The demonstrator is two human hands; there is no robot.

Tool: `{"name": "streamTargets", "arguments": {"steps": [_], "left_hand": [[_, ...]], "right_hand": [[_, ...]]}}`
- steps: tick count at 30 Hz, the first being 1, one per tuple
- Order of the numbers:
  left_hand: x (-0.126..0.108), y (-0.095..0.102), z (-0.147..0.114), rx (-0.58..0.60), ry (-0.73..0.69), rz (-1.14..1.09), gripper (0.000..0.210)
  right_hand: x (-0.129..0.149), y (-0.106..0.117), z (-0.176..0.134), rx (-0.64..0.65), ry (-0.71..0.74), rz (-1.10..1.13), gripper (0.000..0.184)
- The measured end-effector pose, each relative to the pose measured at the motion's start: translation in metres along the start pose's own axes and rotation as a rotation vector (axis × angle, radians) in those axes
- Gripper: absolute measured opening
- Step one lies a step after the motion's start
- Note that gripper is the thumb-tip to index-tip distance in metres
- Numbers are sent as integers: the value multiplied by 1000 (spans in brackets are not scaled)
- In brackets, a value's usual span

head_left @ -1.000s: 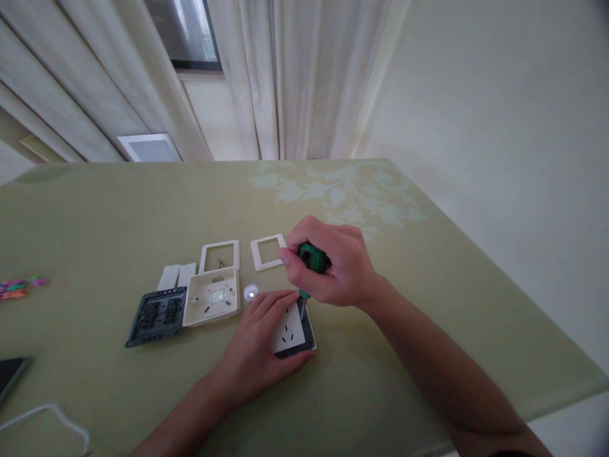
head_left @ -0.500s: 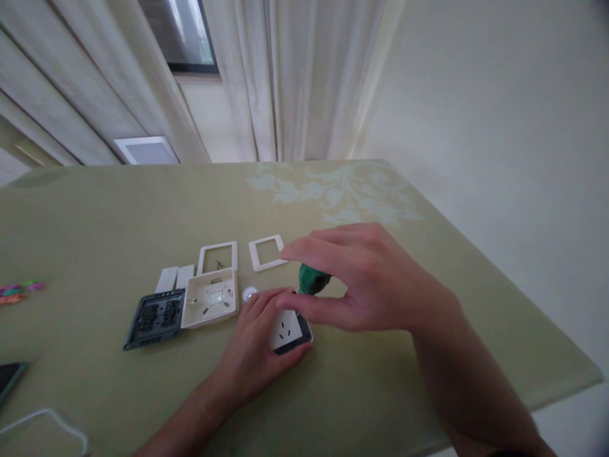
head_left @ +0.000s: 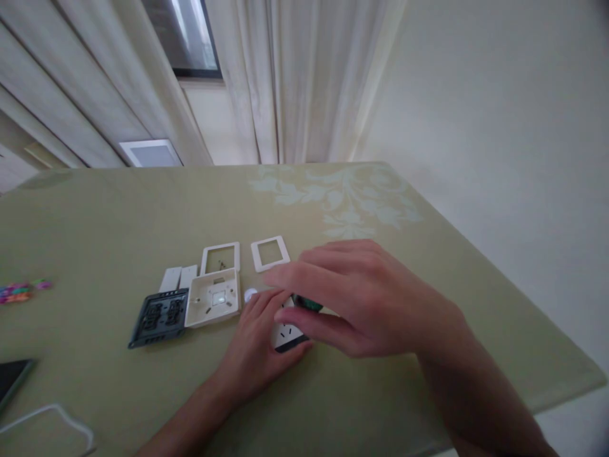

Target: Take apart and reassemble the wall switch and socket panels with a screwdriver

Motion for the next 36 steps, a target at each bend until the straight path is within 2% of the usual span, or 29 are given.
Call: {"name": "streamTargets", "arguments": {"steps": [2, 6, 8, 10, 12, 17, 20, 22, 26, 29, 31, 33, 35, 36], "left_hand": [[-1, -1, 0, 32, -22, -7, 55], [0, 0, 0, 38, -28, -39, 64], [2, 0, 0, 31, -21, -37, 65], [4, 0, -1, 20, -14, -20, 62], [5, -1, -1, 20, -21, -14, 63], [5, -2, -1, 38, -27, -27, 70], [5, -1, -1, 24, -35, -28, 63], [6, -2, -1, 38, -31, -46, 62], [6, -2, 0, 47, -37, -48, 63], [7, -2, 0, 15, -58, -21, 63], [7, -1, 0, 1, -70, -20, 63], [7, -1, 0, 11, -63, -31, 65], [7, -1, 1, 24, -53, -41, 67], [6, -1, 1, 29, -50, -42, 69]], "right_hand": [[-5, 1, -1, -16, -49, -55, 25], [-8, -2, -2, 84, -28, 179, 46], [-9, -3, -1, 87, -36, 167, 41], [-11, -3, 1, 51, -87, 27, 32], [-12, -2, 2, 25, -117, -59, 36], [-8, -3, -1, 69, 1, 133, 44], [-11, -3, -2, -34, -77, -68, 28], [-11, -2, -1, -62, -110, -133, 29], [-4, -5, 0, 47, 1, 115, 43], [-8, -4, 1, 6, -103, -1, 32], [-12, -3, 0, -19, -192, -100, 32], [-11, -3, 0, 14, -173, -29, 33], [-8, -5, 0, 72, -104, 109, 46], [-8, -6, 0, 83, -108, 125, 46]]}}
Point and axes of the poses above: each hand's wrist, its own z-axis towards the middle knuckle, its own y-axis out of the back of the hand, x = y × z, the point moved 5 cm from there along z, towards the middle knuckle, and after that the axes turned 11 degrees about -z, right-handed, at the moved point
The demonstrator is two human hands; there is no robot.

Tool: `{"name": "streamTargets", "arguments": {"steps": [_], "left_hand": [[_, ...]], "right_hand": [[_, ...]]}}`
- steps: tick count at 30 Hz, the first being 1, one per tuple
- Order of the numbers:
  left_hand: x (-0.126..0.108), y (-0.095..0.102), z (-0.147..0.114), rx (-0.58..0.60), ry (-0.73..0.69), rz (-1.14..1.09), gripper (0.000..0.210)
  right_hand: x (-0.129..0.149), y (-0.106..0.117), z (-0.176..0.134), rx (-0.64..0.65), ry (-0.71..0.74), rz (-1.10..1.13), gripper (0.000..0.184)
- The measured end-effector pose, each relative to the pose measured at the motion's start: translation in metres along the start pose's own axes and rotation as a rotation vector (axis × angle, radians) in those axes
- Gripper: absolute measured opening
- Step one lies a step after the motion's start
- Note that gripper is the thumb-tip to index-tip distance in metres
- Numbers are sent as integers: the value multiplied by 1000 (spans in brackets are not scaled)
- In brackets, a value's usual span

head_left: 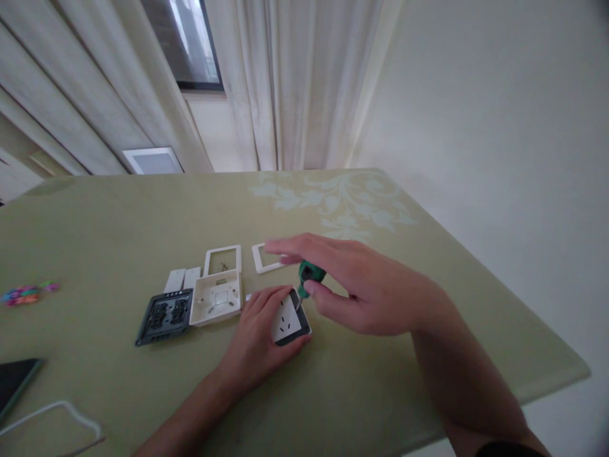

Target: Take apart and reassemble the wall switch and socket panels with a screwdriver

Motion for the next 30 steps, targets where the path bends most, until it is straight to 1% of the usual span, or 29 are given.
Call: {"name": "streamTargets", "arguments": {"steps": [2, 4, 5, 6, 8, 9, 10, 12, 14, 15, 16, 18, 19, 21, 22, 23, 24, 25, 27, 28, 29, 30], "left_hand": [[-1, 1, 1, -1, 0, 8, 70], [-2, 1, 1, -8, -1, 13, 66], [-2, 1, 1, -9, -3, 9, 64], [-2, 1, 0, -9, -5, 4, 63], [-2, 1, 0, -11, -7, 0, 62], [-1, 1, 0, -13, -7, 1, 63], [-1, 1, 0, -14, -8, 3, 62], [0, 0, 0, -11, -3, 2, 58], [1, 0, 0, -2, 11, -4, 57], [1, 0, 0, 2, 15, -5, 58], [0, 1, 0, 5, 14, -4, 60], [0, 1, 1, 8, 5, -3, 64], [-1, 1, 1, 10, 0, 0, 66], [-1, 0, 0, 12, -2, 8, 69], [0, 0, 0, 8, 1, 13, 69], [0, 0, 0, 2, 0, 17, 68], [1, 0, 0, -1, -1, 17, 66], [1, 0, 0, -3, -3, 14, 65], [1, 0, 0, 4, -3, 5, 64], [1, 0, 0, 11, -2, 4, 65], [1, 0, 0, 16, 1, 7, 68], [0, 0, 0, 15, 3, 12, 70]], "right_hand": [[-4, 0, 1, -21, -89, -110, 35], [-8, 2, 1, -51, -182, -248, 38], [-7, 3, 1, -51, -178, -253, 37], [-6, 3, 1, -39, -135, -211, 35], [1, 2, 1, -1, 5, -64, 42], [3, 1, 0, 3, 56, -24, 44], [4, 1, -1, -8, 74, -35, 40], [3, 1, 0, -62, 32, -174, 31], [1, 2, 0, -104, -36, -298, 33], [1, 2, 1, -101, -48, -294, 31], [1, 1, 1, -78, -36, -244, 30], [2, 1, 2, -20, 9, -97, 41], [0, 1, 2, -6, 8, -65, 43], [-6, 2, 2, -24, -67, -150, 33], [-9, 3, 2, -41, -121, -227, 34], [-10, 4, 2, -53, -160, -288, 40], [-10, 4, 1, -52, -167, -308, 42], [-8, 3, 2, -36, -137, -274, 40], [-1, 1, 1, 13, -27, -133, 38], [1, 1, 1, 20, -4, -96, 37], [1, 2, 1, 10, -20, -110, 34], [-1, 3, 1, -11, -65, -168, 32]]}}
Point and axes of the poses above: each hand's wrist, its own z-axis towards the middle knuckle, its own y-axis out of the back of the hand, x = y × z, the point moved 5 cm from there along z, towards the middle knuckle, and after that the axes turned 11 degrees about -z, right-handed, at the moved point
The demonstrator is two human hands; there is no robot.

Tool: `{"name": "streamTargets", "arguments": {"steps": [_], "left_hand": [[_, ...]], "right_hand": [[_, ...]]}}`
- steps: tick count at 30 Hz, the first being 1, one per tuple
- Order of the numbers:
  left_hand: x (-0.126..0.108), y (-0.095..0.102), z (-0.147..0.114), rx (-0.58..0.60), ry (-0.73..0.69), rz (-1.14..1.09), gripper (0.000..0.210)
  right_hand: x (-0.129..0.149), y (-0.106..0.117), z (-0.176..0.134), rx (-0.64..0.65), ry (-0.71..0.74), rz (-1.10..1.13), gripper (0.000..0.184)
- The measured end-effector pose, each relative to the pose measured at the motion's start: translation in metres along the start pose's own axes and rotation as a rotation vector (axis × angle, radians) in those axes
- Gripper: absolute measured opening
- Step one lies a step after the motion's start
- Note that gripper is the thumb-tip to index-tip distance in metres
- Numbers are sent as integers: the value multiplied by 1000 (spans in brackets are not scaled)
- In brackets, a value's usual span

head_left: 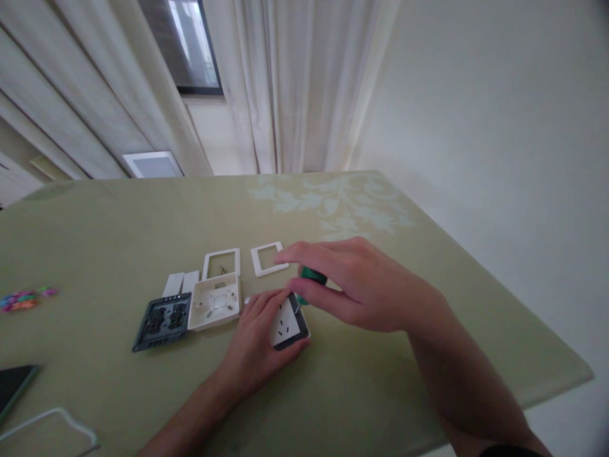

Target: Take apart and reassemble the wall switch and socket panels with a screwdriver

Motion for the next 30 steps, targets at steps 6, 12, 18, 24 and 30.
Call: {"name": "streamTargets", "arguments": {"steps": [6, 12, 18, 24, 30], "left_hand": [[-1, 1, 0, -31, -9, -10, 64], [-1, 2, 1, -40, -16, -4, 58], [2, 1, 0, -23, -9, -5, 70], [1, 2, 0, -13, -5, -10, 73], [-1, 3, 1, -1, 9, -23, 71]], "right_hand": [[2, 3, -2, 36, 15, 25, 30], [2, 0, -1, 16, -117, -133, 38], [3, 1, -3, 85, 64, 124, 34], [-11, 5, -8, 34, -156, -48, 40], [-4, 3, -8, 60, -90, -15, 37]]}}
Point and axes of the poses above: each hand's wrist, its own z-axis towards the middle knuckle, its own y-axis out of the back of the hand, x = y × z, the point moved 5 cm from there along z, towards the middle knuckle, and after that the axes turned 11 degrees about -z, right-handed, at the moved point
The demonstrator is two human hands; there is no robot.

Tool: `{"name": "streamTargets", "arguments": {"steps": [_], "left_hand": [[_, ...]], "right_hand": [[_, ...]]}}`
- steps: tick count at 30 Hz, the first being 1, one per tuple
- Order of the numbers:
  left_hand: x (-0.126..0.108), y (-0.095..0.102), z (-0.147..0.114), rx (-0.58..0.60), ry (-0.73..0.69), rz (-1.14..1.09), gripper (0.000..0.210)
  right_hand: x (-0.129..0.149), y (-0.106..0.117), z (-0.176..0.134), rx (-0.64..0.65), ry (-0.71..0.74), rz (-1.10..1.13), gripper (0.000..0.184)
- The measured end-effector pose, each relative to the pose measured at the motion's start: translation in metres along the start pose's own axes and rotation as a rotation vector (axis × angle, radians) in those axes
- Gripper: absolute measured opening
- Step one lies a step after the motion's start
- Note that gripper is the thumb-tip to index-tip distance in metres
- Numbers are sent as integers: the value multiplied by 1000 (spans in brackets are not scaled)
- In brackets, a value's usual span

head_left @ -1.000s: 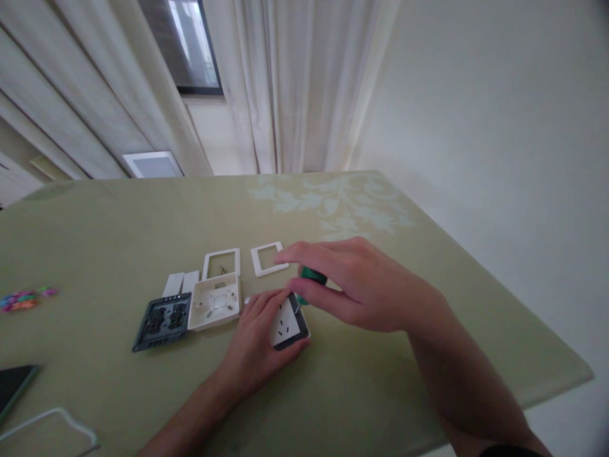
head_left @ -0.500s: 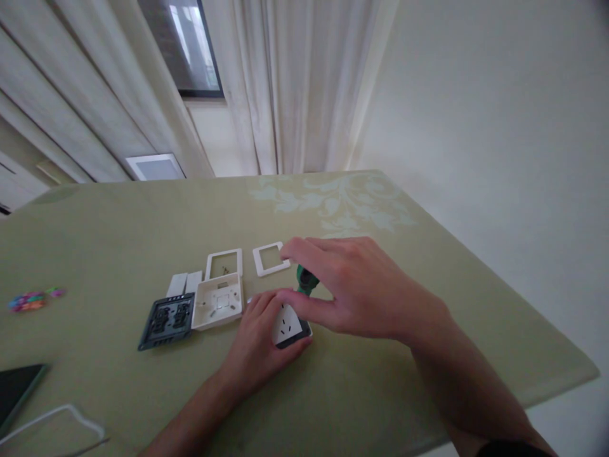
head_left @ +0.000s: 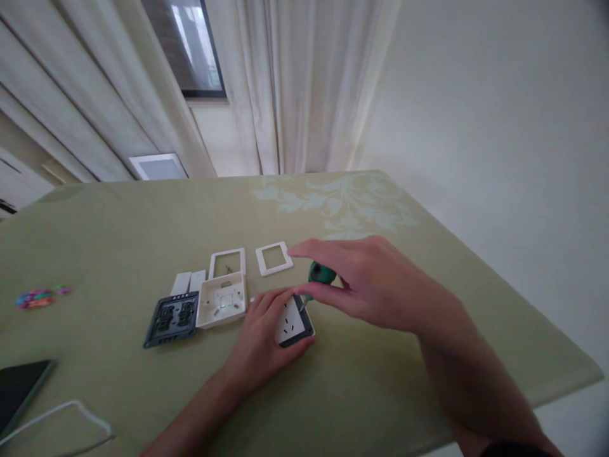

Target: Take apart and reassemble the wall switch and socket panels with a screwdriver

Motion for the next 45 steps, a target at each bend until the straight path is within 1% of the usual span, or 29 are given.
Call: {"name": "streamTargets", "arguments": {"steps": [1, 2, 3, 5, 7, 8, 9, 11, 13, 14, 16, 18, 20, 21, 23, 24, 26, 28, 29, 31, 32, 33, 35, 37, 39, 40, 42, 44, 45], "left_hand": [[0, 0, 0, 1, 1, 1, 70], [0, 0, 0, 1, 0, 0, 69], [1, -1, 0, 1, -1, -2, 67], [1, -1, 0, 3, -10, -7, 66], [1, -1, -1, 3, -22, -1, 67], [1, -1, 0, 0, -26, 6, 68], [1, -1, 0, 1, -26, 13, 68], [1, -2, 0, 7, -20, 23, 67], [2, -2, 0, 8, -14, 24, 68], [2, -2, 0, 7, -18, 22, 68], [3, -2, 0, -2, -28, 16, 69], [4, -2, 0, -10, -31, 16, 71], [4, -2, 0, -14, -24, 22, 73], [5, -2, 0, -16, -19, 24, 73], [4, -2, 0, -17, -12, 21, 73], [4, -2, 0, -16, -10, 19, 72], [4, -2, 0, -20, -6, 16, 70], [5, -2, 0, -18, -7, 13, 71], [5, -2, 0, -16, -7, 8, 73], [5, -2, 0, -12, -7, -5, 75], [6, -3, 0, -11, -6, -9, 76], [6, -3, 0, -13, -4, -9, 76], [7, -3, 0, -18, -1, -3, 75], [7, -3, 0, -21, -3, 0, 74], [6, -2, 0, -25, -3, -5, 73], [6, -2, 0, -28, -3, -8, 72], [6, -2, 1, -30, 1, -11, 72], [6, -2, 1, -27, 4, -12, 73], [6, -2, 1, -25, 4, -11, 74]], "right_hand": [[-2, 1, 0, -29, -89, -78, 38], [-1, 1, 0, -35, -124, -120, 40], [1, 2, 0, -22, -109, -106, 38], [8, 4, -2, 8, 19, 39, 34], [14, 4, -4, 52, 172, 209, 42], [15, 2, -3, 62, 210, 260, 42], [14, -1, -1, 50, 205, 267, 36], [8, -6, 6, -54, 47, 124, 23], [5, -8, 8, -124, -96, -82, 27], [6, -8, 7, -122, -110, -122, 28], [10, -5, 3, -76, -22, -38, 26], [12, 0, -3, -14, 116, 130, 41], [9, 0, -5, 26, 182, 235, 46], [6, -2, -4, 14, 162, 239, 42], [-2, -10, 3, -78, 45, 125, 32], [-4, -14, 6, -135, -11, 27, 31], [-5, -17, 9, -206, -73, -100, 38], [-5, -15, 8, -182, -57, -58, 39], [-5, -12, 6, -138, -26, 20, 38], [-5, -6, 1, -26, 58, 205, 51], [-5, -4, -1, 26, 98, 282, 53], [-5, -4, -1, 53, 122, 331, 51], [-6, -6, 2, 23, 109, 308, 33], [-7, -11, 6, -64, 44, 151, 22], [-5, -13, 6, -120, -22, 7, 28], [-4, -12, 5, -123, -38, -13, 29], [-3, -8, 0, -81, -21, 60, 33], [-4, -4, -3, 5, 69, 209, 49], [-5, -3, -4, 32, 114, 273, 52]]}}
Point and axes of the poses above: each hand's wrist, its own z-axis towards the middle knuckle, its own y-axis out of the back of the hand, x = y × z, the point moved 5 cm from there along z, towards the middle knuckle, and after that the axes turned 11 degrees about -z, right-handed, at the moved point
